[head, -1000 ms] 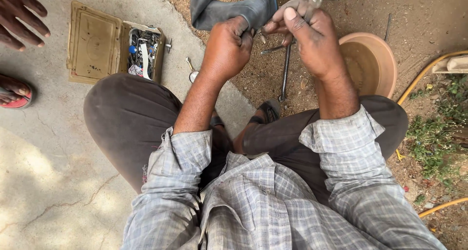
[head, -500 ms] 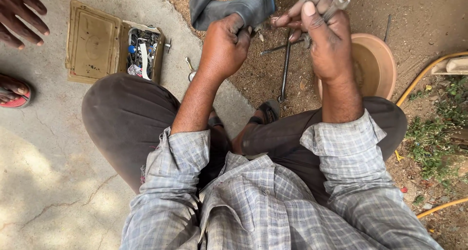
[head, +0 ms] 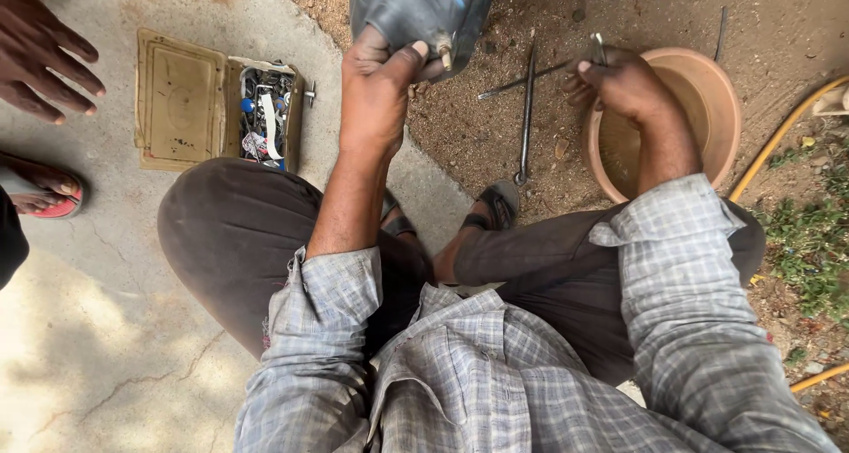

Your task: Repairing a punctured motorcycle tire inner tube by inspecting the valve and patching.

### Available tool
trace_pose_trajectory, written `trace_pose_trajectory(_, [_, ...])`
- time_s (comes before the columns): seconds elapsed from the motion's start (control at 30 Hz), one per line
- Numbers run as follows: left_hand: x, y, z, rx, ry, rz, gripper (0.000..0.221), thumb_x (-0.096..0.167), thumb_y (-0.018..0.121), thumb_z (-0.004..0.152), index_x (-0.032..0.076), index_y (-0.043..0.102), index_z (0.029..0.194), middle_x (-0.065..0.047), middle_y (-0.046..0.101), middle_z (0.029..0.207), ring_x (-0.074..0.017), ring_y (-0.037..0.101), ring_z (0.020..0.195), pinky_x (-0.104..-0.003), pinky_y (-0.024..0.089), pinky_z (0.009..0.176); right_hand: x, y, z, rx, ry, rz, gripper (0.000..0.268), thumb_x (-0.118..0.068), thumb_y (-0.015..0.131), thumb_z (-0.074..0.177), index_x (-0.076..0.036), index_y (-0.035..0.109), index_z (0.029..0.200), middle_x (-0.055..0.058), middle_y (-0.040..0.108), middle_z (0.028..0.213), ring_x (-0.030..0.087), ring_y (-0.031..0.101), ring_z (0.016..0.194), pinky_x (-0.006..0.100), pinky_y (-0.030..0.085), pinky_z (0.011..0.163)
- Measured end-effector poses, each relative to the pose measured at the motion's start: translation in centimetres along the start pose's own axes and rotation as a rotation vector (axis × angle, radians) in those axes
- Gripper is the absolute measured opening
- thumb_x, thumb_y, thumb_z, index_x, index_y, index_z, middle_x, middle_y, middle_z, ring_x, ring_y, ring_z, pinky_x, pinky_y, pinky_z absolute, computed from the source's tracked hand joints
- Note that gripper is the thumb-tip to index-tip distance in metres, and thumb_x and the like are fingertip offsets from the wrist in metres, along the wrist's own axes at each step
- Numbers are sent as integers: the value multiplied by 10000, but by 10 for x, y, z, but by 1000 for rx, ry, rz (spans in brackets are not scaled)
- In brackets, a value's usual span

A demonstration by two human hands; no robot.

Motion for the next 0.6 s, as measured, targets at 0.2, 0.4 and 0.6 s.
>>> trace_pose_trajectory(0.2, [16,-1,1,40,-82,-224,239,-91,567,973,-36,642,1193,-143,735,994,-204,745,879,-361,674,804,161,-25,67,153,396,-98,290,-202,519,1119,34,683,1162,159,748,992,230,710,771,393,537,652])
trace_pose_trajectory(0.4, [9,-7,6,109,-146,-348,323,-73,547,950,3,617,1257,-109,700,1046,-167,706,882,-324,647,779,274,-12,110,302,667,82,281,-162,550,1066,81,676,1132,183,709,907,279,680,668,407,506,540])
trace_pose_trajectory(0.6, [-1,-14,11,162,-182,-382,308,-79,560,949,-8,629,1241,-91,687,995,-138,669,793,-281,583,634,287,1,110,310,708,370,281,-192,547,1030,27,671,1156,181,686,960,308,682,796,484,589,598])
Point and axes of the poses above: each hand's wrist, its own z-axis towards the middle knuckle, its own y-axis out of the palm, x = y × z, the point moved 1 cm from there along z, towards the middle knuckle
